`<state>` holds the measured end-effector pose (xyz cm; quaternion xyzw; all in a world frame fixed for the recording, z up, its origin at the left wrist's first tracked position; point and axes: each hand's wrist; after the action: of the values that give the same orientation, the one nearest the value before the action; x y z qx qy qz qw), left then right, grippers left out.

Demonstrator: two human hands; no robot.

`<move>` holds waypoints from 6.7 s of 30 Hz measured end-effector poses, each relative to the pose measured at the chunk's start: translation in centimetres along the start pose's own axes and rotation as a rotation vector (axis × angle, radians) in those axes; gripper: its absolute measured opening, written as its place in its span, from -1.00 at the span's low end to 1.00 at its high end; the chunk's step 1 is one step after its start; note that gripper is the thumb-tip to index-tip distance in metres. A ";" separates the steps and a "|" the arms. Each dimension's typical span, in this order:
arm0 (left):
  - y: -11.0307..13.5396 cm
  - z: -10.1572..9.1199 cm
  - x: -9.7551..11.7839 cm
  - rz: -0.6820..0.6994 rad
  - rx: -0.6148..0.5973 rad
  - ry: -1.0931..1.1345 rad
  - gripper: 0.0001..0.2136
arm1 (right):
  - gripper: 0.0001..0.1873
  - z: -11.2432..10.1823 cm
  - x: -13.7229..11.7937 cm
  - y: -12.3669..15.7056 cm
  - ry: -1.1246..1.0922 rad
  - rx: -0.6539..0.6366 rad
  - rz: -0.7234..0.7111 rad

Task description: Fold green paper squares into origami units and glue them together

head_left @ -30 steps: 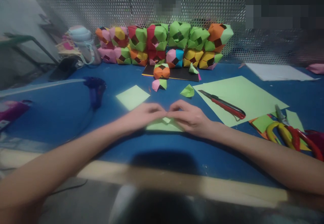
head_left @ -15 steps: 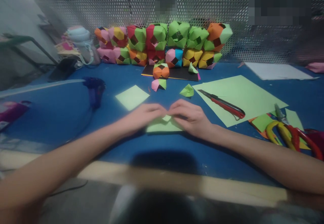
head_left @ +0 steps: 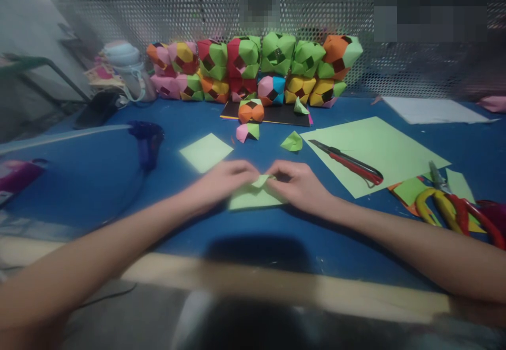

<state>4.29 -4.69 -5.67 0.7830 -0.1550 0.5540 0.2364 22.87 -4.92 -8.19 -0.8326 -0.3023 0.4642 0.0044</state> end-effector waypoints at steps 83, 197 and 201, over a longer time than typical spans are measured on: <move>0.9 -1.3 1.0 0.037 -0.058 -0.337 -0.73 | -0.79 -1.4 -0.3 -0.3 0.176 -0.113 -0.237; -0.2 2.1 -0.9 0.049 0.339 -0.102 -0.83 | -0.89 1.3 0.0 -0.2 -0.054 0.242 0.040; -0.3 2.0 -1.2 0.052 0.322 -0.074 -0.82 | -0.85 1.4 0.4 -0.1 0.026 0.208 -0.141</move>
<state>5.64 -5.55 -7.45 0.8265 -0.0930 0.5483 0.0875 21.85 -5.05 -9.26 -0.8102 -0.3102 0.4807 0.1273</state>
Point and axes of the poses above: each hand's wrist, its own y-axis away from the middle knuckle, its own z-axis out of the palm, x = y × z, and after that the axes turned 8 degrees about -x, right-handed
